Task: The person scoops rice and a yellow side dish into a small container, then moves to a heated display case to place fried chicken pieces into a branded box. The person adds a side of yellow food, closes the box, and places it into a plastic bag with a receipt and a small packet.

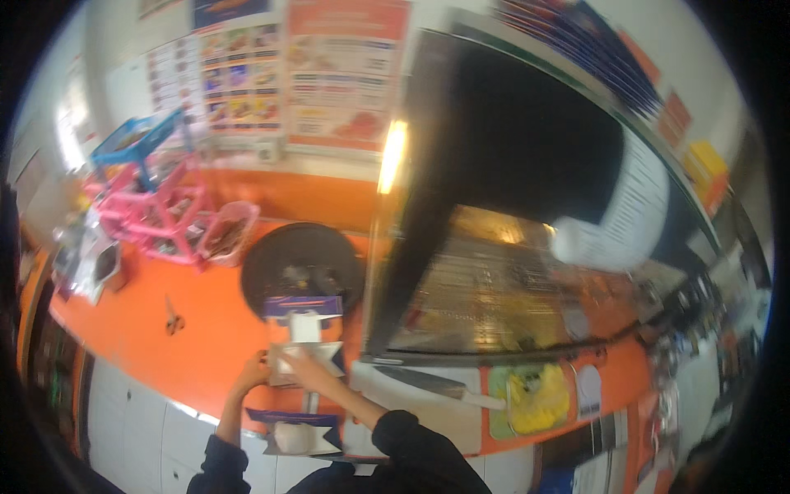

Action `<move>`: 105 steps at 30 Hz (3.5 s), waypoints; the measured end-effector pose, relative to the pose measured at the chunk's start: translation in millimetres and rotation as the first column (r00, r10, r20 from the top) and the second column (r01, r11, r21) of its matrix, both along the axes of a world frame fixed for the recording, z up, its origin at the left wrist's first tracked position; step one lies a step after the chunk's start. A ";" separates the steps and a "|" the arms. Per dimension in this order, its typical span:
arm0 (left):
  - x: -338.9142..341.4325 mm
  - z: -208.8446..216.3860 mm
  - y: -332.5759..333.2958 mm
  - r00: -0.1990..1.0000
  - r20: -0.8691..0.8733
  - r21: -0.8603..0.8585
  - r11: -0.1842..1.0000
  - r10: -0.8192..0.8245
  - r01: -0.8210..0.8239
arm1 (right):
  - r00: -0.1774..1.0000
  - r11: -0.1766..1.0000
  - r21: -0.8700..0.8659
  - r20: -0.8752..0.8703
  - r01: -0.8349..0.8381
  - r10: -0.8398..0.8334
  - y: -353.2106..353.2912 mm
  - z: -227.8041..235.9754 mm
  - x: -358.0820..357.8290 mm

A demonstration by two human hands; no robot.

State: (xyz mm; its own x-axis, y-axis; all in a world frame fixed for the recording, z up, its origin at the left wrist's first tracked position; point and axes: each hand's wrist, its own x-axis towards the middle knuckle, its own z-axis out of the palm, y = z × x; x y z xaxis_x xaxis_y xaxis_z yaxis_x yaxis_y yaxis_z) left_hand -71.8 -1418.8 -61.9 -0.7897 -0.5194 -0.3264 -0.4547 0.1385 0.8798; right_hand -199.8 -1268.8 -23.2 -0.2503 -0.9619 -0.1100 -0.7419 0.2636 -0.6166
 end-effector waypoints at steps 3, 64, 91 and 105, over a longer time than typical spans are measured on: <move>9.0 -9.5 -13.9 0.998 -0.060 0.211 0.977 0.006 0.007 | 0.991 0.902 -0.432 -0.125 -0.019 -0.039 15.8 -26.6 -6.1; -210.9 133.9 611.6 0.103 -0.291 -0.843 0.306 -0.951 0.443 | -0.072 -0.340 -0.584 -0.568 0.737 0.820 620.9 91.9 -259.8; -146.4 90.3 494.3 0.775 -0.145 -0.497 0.723 -0.615 0.480 | 0.100 -0.165 -0.963 0.190 0.213 -0.977 583.2 203.6 -340.6; -109.7 100.4 473.4 0.819 -0.176 -0.503 0.766 -0.546 0.402 | 0.069 0.243 -0.532 -0.324 0.811 -0.943 520.4 295.7 -409.4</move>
